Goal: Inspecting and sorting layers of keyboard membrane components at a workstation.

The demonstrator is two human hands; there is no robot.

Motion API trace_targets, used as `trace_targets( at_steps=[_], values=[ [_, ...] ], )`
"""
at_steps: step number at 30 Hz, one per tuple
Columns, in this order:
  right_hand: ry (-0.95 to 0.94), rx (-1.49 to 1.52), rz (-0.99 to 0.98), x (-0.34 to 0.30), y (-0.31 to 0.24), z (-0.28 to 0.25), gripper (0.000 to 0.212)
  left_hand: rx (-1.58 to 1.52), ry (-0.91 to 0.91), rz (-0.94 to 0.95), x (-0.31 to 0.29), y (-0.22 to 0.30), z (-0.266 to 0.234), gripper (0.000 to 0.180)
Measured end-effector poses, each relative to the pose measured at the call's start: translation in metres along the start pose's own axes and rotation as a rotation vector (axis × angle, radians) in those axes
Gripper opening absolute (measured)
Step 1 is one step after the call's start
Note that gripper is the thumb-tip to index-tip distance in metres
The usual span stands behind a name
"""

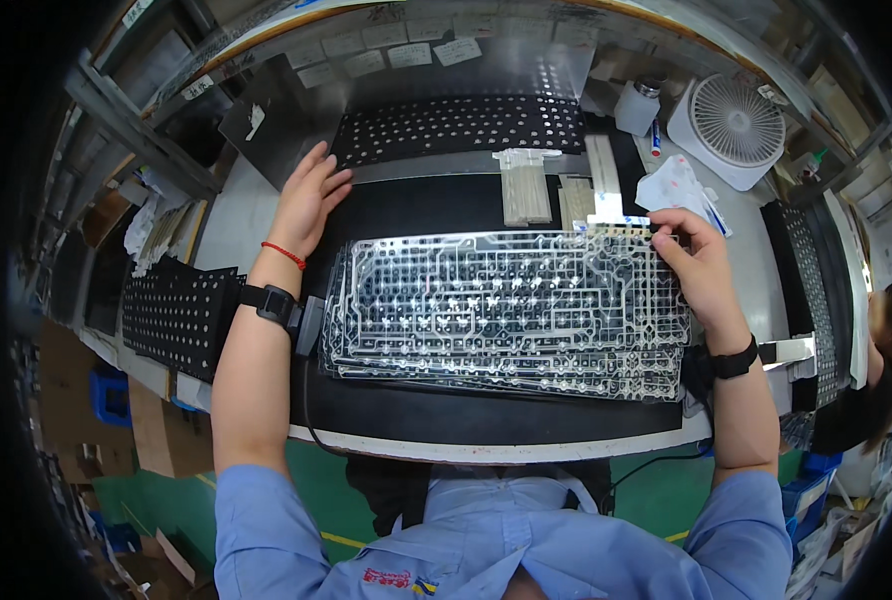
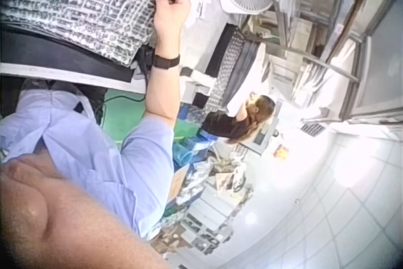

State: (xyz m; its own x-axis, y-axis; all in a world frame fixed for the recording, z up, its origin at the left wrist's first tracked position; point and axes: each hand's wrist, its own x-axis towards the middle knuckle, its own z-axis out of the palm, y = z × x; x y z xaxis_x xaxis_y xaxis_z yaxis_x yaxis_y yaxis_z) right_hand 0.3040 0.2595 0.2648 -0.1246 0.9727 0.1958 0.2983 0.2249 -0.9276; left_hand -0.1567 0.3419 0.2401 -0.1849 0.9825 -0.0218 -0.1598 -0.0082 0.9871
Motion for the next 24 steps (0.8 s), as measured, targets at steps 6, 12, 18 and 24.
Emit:
trace_targets(
  at_steps=[6,12,18,24],
  values=[
    [0.178,0.075,-0.022,0.0,0.003,-0.001,0.022,-0.084,-0.381,-0.19,-0.018,0.015,0.012,0.035],
    [0.261,0.261,0.036,0.005,0.004,0.001,0.021,0.14,-0.522,-0.156,-0.014,0.007,-0.001,0.017],
    [0.229,0.32,0.118,0.008,0.007,-0.002,0.019,-0.019,-0.354,-0.083,-0.012,0.001,0.001,0.018],
    [0.192,0.281,0.096,0.008,0.012,-0.004,0.015,-0.058,-0.291,-0.081,-0.013,0.002,0.002,0.017]
  ],
)
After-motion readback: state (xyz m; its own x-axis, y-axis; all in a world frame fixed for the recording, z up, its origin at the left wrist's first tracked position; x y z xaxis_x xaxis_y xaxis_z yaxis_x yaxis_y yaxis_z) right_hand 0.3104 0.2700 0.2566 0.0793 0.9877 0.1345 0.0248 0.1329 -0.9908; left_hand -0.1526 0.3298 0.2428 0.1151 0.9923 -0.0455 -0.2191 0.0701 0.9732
